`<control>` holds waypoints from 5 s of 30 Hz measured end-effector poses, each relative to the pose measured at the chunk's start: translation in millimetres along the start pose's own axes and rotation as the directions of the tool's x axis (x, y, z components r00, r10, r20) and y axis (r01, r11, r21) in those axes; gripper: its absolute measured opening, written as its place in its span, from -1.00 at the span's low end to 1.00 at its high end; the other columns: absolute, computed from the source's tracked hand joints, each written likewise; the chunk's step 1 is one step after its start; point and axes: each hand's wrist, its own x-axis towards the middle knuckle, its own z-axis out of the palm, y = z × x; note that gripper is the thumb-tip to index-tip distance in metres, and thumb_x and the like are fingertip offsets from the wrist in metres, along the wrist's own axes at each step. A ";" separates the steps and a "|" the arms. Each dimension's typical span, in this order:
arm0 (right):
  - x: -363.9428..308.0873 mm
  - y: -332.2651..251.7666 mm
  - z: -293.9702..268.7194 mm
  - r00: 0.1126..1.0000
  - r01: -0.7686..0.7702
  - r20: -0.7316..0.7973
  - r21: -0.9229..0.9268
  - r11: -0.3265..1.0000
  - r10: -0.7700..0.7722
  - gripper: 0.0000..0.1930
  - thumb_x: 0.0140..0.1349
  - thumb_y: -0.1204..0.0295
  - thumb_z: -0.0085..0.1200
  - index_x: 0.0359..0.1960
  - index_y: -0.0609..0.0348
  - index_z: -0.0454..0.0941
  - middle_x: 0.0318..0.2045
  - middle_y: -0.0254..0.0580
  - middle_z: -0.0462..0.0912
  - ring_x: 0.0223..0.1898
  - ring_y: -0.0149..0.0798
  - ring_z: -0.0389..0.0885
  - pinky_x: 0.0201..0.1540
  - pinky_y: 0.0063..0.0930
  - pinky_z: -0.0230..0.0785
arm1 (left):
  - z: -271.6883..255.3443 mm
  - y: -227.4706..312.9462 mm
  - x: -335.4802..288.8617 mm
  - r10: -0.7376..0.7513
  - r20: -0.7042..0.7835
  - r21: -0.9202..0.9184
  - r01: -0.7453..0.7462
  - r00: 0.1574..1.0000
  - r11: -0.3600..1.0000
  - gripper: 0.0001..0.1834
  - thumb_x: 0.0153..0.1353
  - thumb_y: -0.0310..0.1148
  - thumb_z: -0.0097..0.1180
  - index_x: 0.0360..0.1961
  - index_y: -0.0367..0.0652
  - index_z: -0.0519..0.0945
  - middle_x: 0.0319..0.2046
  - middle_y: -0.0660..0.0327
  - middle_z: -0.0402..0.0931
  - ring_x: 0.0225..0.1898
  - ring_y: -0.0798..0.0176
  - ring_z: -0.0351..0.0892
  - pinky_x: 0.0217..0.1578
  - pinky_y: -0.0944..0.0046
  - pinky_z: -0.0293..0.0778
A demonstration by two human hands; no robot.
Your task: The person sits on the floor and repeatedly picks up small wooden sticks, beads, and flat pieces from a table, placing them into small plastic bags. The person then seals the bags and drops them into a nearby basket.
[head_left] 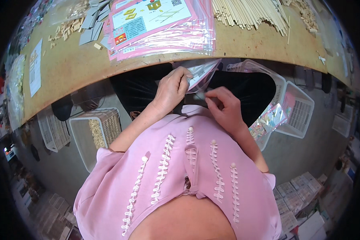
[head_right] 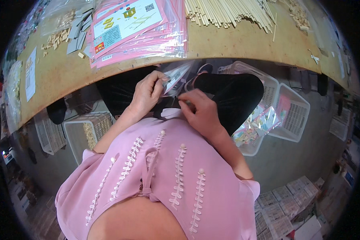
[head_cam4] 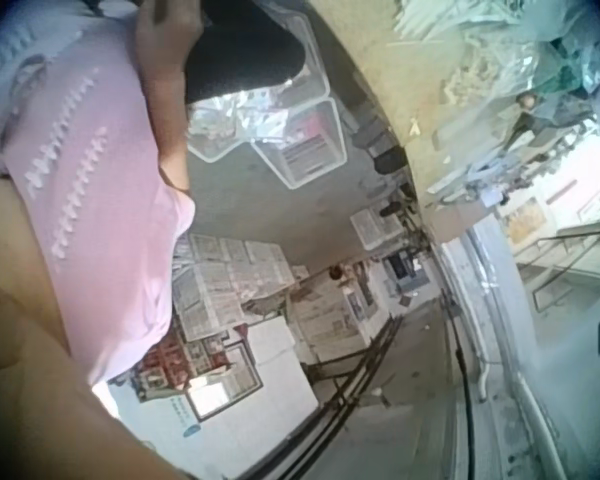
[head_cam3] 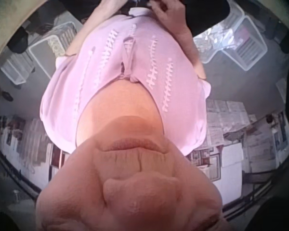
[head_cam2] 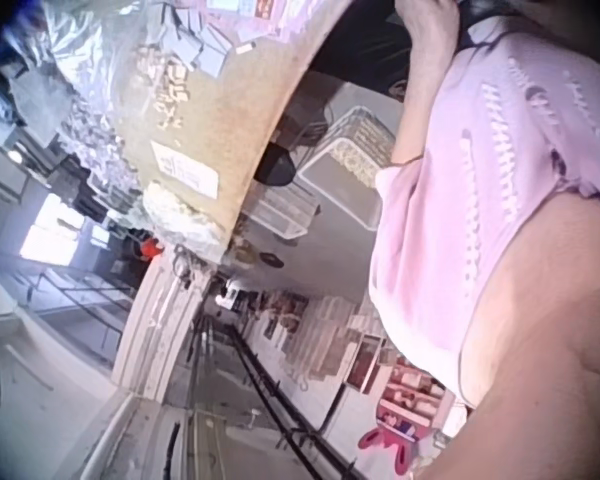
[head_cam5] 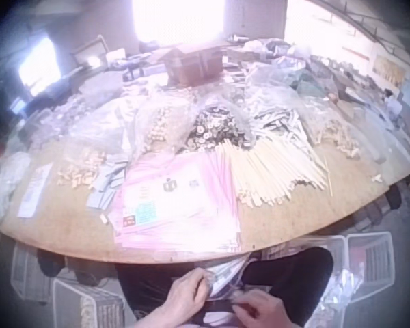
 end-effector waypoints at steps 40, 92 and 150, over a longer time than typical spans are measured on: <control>41.8 -22.2 12.3 0.920 0.391 0.166 -0.344 0.854 -0.355 -0.85 0.14 0.70 0.24 -0.25 0.30 0.66 -0.17 0.07 0.65 -0.04 0.19 0.64 0.00 -0.07 0.55 | -351.0 -153.7 96.4 -0.081 -0.747 0.447 0.589 0.660 0.673 -0.41 0.02 0.03 0.39 -0.06 -0.20 0.63 -0.09 -0.01 0.67 -0.01 -0.08 0.66 -0.01 -0.04 0.57; 52.4 -32.8 25.6 0.883 0.444 0.297 -0.274 0.853 -0.364 -0.89 0.14 0.64 0.30 -0.30 0.29 0.65 0.12 0.08 0.64 0.14 0.20 0.62 0.20 -0.04 0.52 | -289.2 -83.8 80.6 -0.225 -0.397 0.418 0.394 0.890 0.819 -0.40 0.06 -0.07 0.58 -0.10 -0.34 0.63 -0.29 0.07 0.65 -0.26 0.19 0.63 -0.20 0.16 0.54; 43.1 -12.6 16.4 0.916 0.386 0.181 -0.159 0.909 -0.357 -0.93 0.19 0.61 0.15 -0.30 0.32 0.59 0.11 0.24 0.61 0.16 0.23 0.59 0.25 -0.04 0.47 | -185.6 -20.9 255.0 0.423 -0.147 0.602 -0.259 0.894 0.756 -0.71 0.36 -0.53 0.12 0.08 -0.21 0.64 -0.09 -0.08 0.67 -0.07 -0.17 0.71 -0.12 -0.01 0.61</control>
